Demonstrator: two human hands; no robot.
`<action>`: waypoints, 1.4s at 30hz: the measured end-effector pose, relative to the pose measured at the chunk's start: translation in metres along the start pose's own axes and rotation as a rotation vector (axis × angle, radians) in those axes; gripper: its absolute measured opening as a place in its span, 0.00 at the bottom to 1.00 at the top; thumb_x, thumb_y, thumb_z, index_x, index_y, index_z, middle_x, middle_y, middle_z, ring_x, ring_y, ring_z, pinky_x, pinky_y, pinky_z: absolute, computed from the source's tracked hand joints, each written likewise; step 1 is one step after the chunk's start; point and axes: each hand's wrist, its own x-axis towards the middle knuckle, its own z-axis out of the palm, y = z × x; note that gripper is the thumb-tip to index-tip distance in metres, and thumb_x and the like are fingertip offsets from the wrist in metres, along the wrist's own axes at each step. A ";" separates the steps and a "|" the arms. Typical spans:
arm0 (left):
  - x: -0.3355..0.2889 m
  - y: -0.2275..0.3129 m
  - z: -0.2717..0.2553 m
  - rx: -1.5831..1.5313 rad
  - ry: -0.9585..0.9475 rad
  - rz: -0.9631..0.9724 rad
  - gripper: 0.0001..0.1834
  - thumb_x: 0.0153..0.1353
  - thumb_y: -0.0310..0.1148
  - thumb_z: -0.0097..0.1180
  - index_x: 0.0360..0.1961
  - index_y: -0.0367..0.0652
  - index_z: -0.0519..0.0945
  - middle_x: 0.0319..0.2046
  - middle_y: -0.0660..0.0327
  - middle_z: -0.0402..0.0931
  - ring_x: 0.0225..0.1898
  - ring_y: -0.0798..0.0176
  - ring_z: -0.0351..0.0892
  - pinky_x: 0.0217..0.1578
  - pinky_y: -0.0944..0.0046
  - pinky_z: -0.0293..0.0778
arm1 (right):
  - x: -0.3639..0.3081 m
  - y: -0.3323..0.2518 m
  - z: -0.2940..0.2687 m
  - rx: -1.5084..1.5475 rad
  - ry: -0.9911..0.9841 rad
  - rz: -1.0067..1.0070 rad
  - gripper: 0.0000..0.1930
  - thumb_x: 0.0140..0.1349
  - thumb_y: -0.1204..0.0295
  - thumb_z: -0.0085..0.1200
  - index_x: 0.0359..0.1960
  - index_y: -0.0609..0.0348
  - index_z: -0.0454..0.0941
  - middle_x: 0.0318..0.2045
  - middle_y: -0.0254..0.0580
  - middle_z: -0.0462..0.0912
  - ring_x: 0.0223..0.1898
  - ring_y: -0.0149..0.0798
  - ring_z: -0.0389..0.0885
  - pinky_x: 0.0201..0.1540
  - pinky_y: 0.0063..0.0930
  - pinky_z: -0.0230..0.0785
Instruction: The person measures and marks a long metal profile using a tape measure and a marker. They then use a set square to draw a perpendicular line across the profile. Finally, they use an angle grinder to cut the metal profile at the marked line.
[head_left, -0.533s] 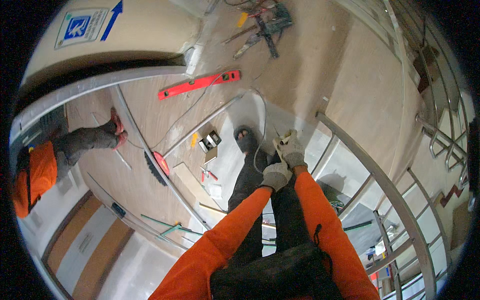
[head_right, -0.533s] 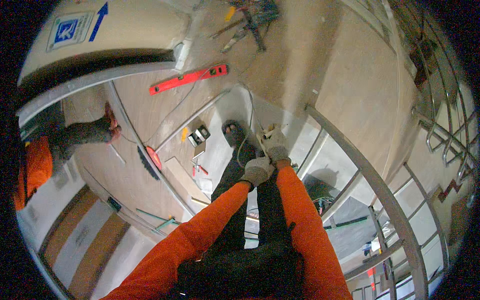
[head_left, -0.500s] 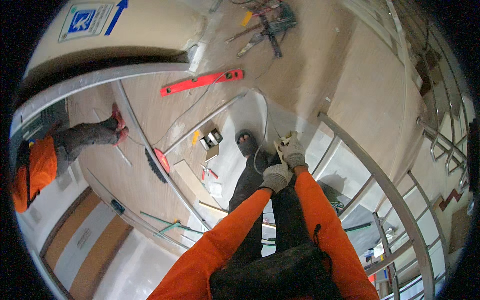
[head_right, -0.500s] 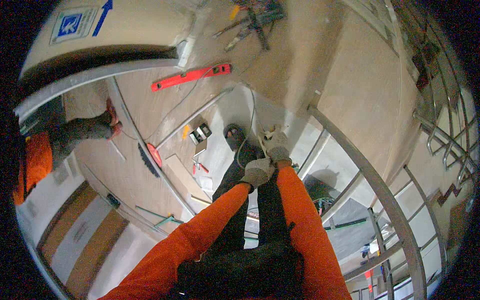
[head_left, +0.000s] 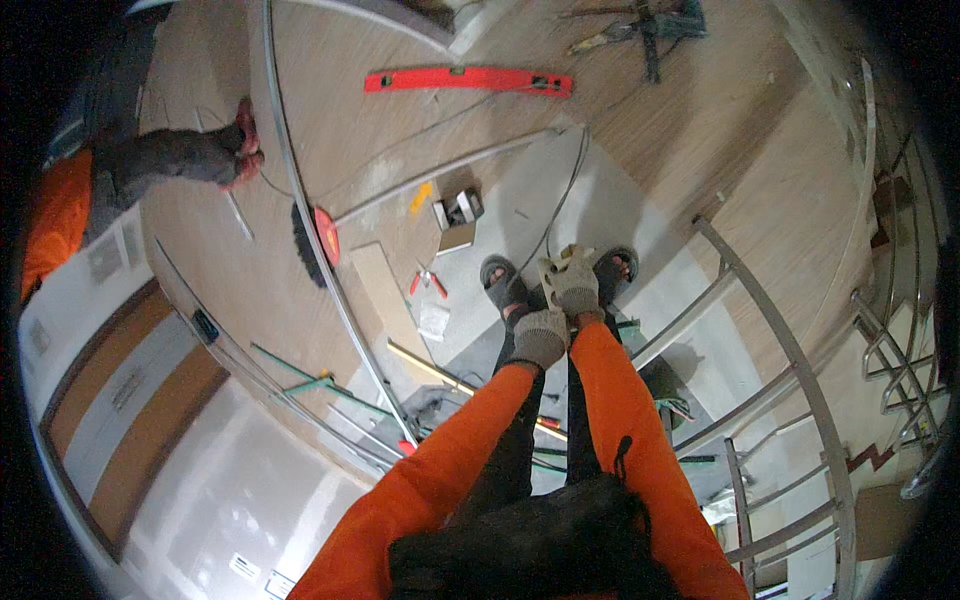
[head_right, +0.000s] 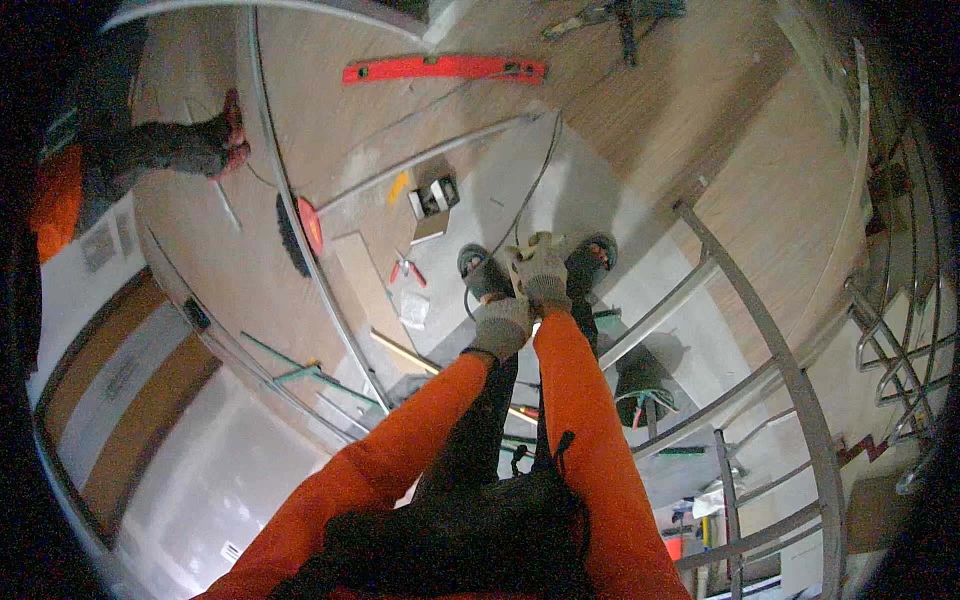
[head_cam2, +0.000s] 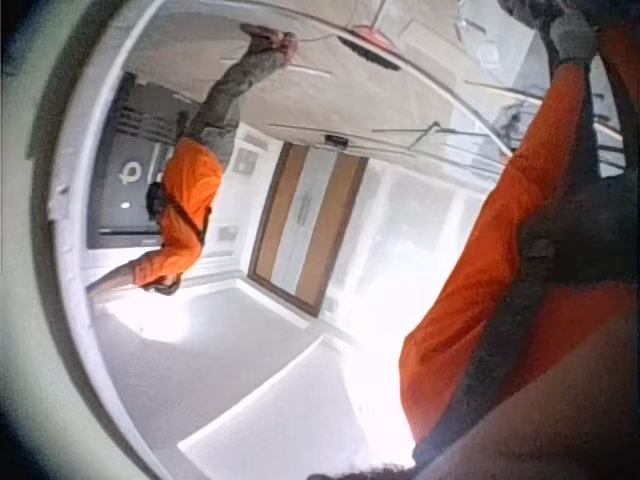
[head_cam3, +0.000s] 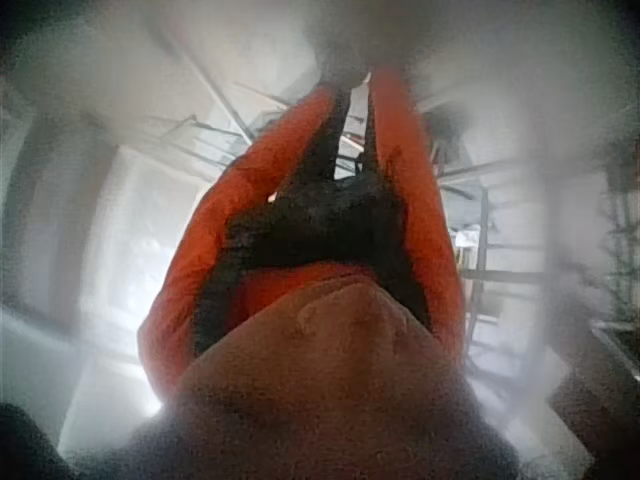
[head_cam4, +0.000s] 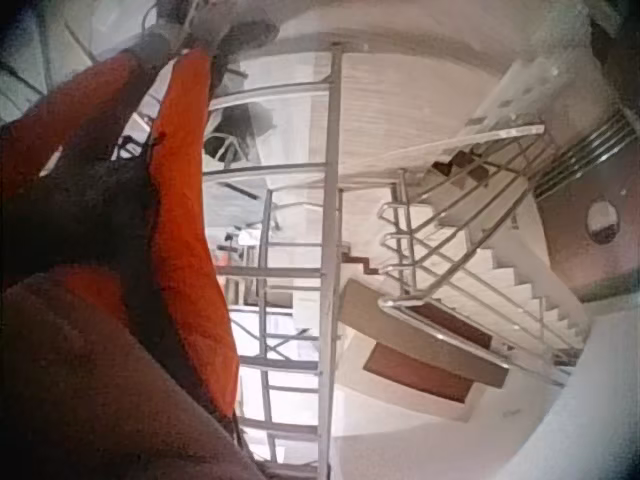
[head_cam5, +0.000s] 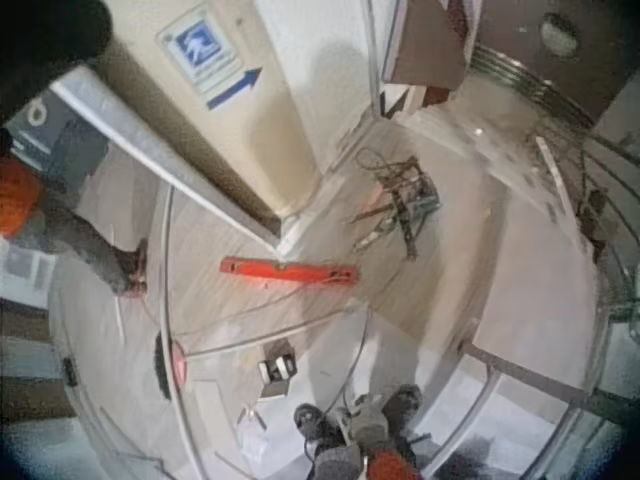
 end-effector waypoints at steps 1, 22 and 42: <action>0.000 -0.007 -0.004 -0.024 -0.127 -0.093 0.16 0.65 0.41 0.54 0.38 0.42 0.89 0.35 0.46 0.88 0.38 0.44 0.90 0.38 0.47 0.84 | 0.004 -0.017 0.004 0.083 -0.057 0.110 0.34 0.60 0.43 0.65 0.54 0.59 0.73 0.43 0.60 0.86 0.49 0.63 0.86 0.52 0.52 0.77; -0.053 -0.085 0.020 -0.124 0.015 -0.085 0.13 0.64 0.39 0.55 0.36 0.41 0.86 0.31 0.46 0.87 0.35 0.45 0.89 0.36 0.45 0.83 | -0.026 -0.070 0.081 0.056 0.037 0.253 0.32 0.59 0.57 0.71 0.60 0.51 0.66 0.45 0.52 0.87 0.46 0.59 0.88 0.48 0.49 0.79; -0.033 -0.081 0.022 -0.237 -0.254 0.047 0.20 0.74 0.45 0.45 0.50 0.41 0.80 0.40 0.46 0.87 0.42 0.41 0.88 0.42 0.42 0.82 | -0.037 0.013 0.048 0.653 -0.625 0.616 0.51 0.53 0.45 0.76 0.65 0.72 0.63 0.53 0.53 0.79 0.49 0.42 0.83 0.49 0.36 0.80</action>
